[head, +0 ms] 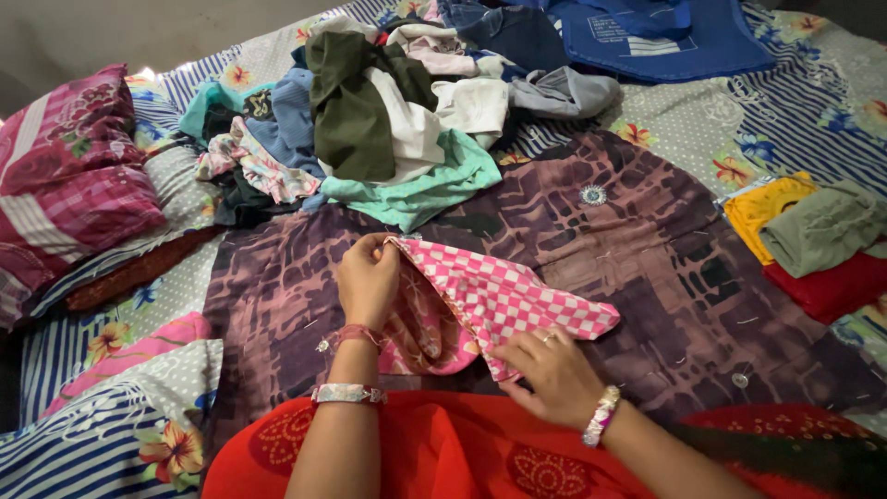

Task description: The person folds several pieces of clothing on a bed. They fold a pair of light green pants, a pink and white patterned cloth, and a grey shirt, placing each folded item into a neat stack.

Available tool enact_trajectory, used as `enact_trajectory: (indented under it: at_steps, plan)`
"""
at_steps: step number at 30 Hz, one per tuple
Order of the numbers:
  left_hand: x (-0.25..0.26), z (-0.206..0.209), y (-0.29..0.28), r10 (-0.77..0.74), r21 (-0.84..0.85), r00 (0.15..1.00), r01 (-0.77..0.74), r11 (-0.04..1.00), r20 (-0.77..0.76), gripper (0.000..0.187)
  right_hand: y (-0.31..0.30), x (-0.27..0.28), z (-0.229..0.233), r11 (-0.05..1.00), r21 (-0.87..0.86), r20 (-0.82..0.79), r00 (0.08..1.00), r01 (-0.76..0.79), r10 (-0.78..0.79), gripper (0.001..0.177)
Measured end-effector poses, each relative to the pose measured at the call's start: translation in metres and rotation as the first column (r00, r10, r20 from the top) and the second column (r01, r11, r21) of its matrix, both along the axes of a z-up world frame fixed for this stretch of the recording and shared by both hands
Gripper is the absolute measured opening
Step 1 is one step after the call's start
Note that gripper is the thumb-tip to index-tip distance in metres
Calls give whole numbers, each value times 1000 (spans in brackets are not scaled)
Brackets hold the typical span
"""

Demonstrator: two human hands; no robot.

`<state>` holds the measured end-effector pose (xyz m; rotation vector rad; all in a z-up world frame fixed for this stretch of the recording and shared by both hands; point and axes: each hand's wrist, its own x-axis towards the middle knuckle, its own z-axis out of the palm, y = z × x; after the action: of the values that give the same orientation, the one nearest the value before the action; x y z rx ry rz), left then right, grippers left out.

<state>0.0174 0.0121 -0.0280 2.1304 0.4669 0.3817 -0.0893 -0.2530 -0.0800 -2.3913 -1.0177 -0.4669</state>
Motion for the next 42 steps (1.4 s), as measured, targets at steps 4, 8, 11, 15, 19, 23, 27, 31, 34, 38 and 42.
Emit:
enact_trajectory:
  at_steps: [4,8,11,15,19,23,27,31,34,38,42]
  plan:
    - [-4,4,-1,1,2,1000,-1,1000,-24,31,7,3,-13,1000,-20,70,997,18,-17,40]
    - [-4,5,0,9,5,1000,-9,1000,-27,31,5,3,-13,999,42,107,994,33,-37,22]
    - [-4,2,2,18,3,1000,-18,1000,-13,30,-2,0,-6,996,85,87,995,40,-47,20]
    - [-3,-1,4,7,-4,1000,-7,1000,-24,29,-7,-1,0,996,88,108,994,-13,3,12]
    - [-2,-2,2,5,1,1000,-5,1000,-9,28,-3,0,-5,993,75,81,993,-86,80,8]
    - [-3,-1,2,2,13,1000,-2,1000,10,28,5,0,-14,995,73,105,993,-66,58,26]
    - [-5,-1,1,-9,28,999,7,1000,43,28,16,-5,-19,993,78,167,980,93,-105,41]
    - [-3,2,-4,-5,8,1000,5,1000,18,29,28,-7,-23,972,-22,71,970,234,-232,54]
    - [-5,3,-4,-10,11,998,9,1000,57,30,30,-8,-27,948,-70,7,951,310,-310,42]
    - [-6,4,-2,-25,-7,995,26,1000,94,29,10,7,-29,941,-96,-115,935,325,-335,24]
    - [-2,14,3,-124,-356,966,201,913,227,23,-44,39,-24,787,533,-465,885,310,-34,18]
